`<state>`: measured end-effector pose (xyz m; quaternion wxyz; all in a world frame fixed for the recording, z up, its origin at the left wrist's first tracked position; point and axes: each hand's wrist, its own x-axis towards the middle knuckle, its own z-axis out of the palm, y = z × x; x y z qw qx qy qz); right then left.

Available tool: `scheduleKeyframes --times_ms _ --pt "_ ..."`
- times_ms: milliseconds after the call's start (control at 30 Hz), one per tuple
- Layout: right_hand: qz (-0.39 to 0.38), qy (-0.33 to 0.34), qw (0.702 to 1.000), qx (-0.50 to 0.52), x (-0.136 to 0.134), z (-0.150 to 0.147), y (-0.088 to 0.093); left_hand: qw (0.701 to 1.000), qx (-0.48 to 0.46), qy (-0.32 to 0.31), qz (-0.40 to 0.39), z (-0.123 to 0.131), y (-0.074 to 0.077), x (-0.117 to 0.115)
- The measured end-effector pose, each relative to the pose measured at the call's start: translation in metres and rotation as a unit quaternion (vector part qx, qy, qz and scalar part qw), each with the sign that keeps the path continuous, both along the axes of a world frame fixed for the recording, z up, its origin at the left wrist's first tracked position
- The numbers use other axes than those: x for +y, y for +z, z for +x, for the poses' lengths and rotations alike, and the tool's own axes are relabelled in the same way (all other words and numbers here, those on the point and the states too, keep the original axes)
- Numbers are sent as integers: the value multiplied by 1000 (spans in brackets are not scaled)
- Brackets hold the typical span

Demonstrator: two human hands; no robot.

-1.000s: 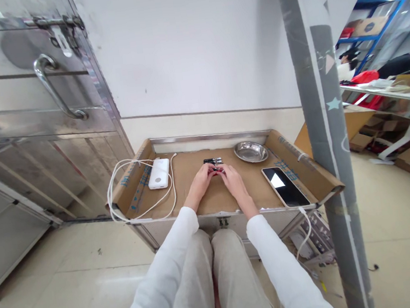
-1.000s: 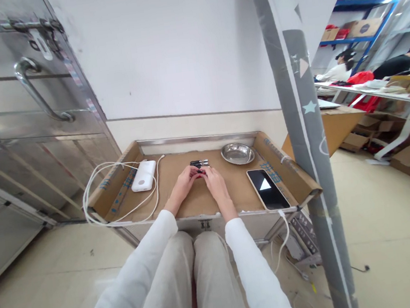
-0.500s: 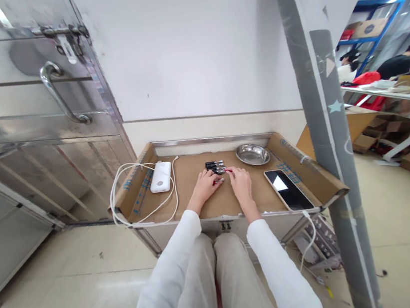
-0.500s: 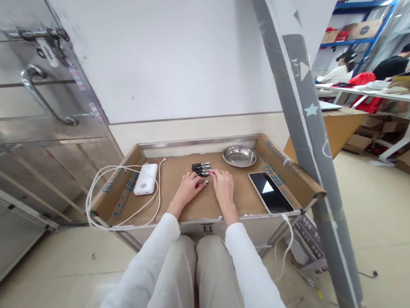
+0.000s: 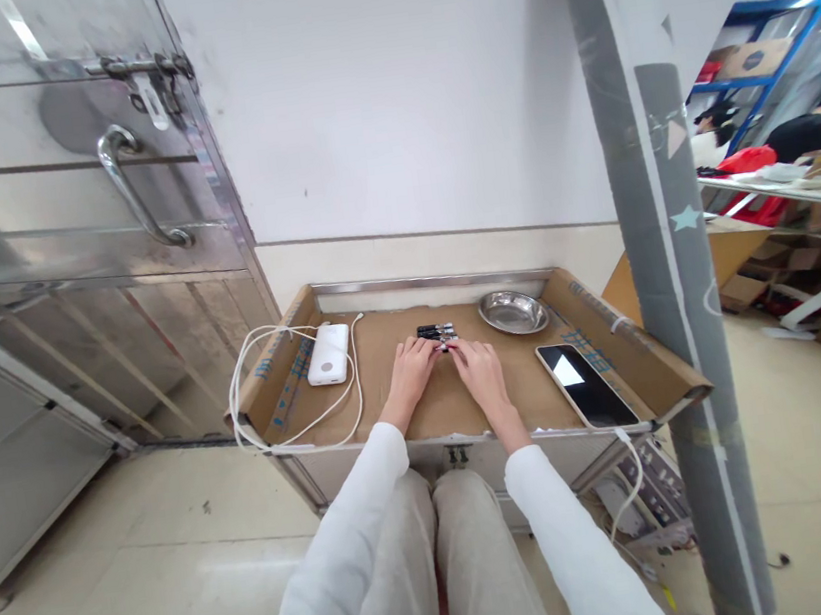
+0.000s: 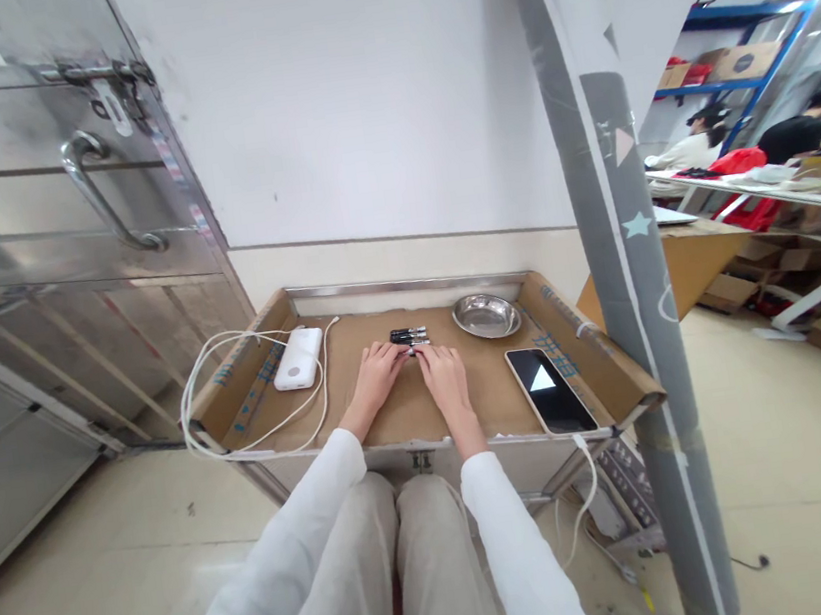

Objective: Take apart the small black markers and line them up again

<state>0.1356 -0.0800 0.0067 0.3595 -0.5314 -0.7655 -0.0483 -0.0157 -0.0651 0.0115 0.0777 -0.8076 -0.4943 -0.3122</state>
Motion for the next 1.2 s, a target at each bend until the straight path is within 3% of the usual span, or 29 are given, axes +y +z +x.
scheduleKeyframes --times_ms 100,167,367,600,867,1033,1200 --pt "-14 103 995 9 -2 -3 3 999 -19 45 3 -1 0 1" --pt "-18 123 992 31 -3 -4 3 996 -38 81 5 -2 0 2" --pt "-4 77 994 77 3 0 -5 982 -34 186 -11 -3 -4 12" --pt "-6 -10 1000 28 6 4 -9 972 24 233 -25 -2 -9 24" --pt "-23 -40 999 -23 8 3 -9 983 -15 177 -36 -6 -14 33" --pt "-27 -46 998 -39 14 4 -15 991 -40 123 -20 -2 -12 18" --pt "-26 -43 998 -38 14 4 -15 999 -12 30 -32 1 -15 5"
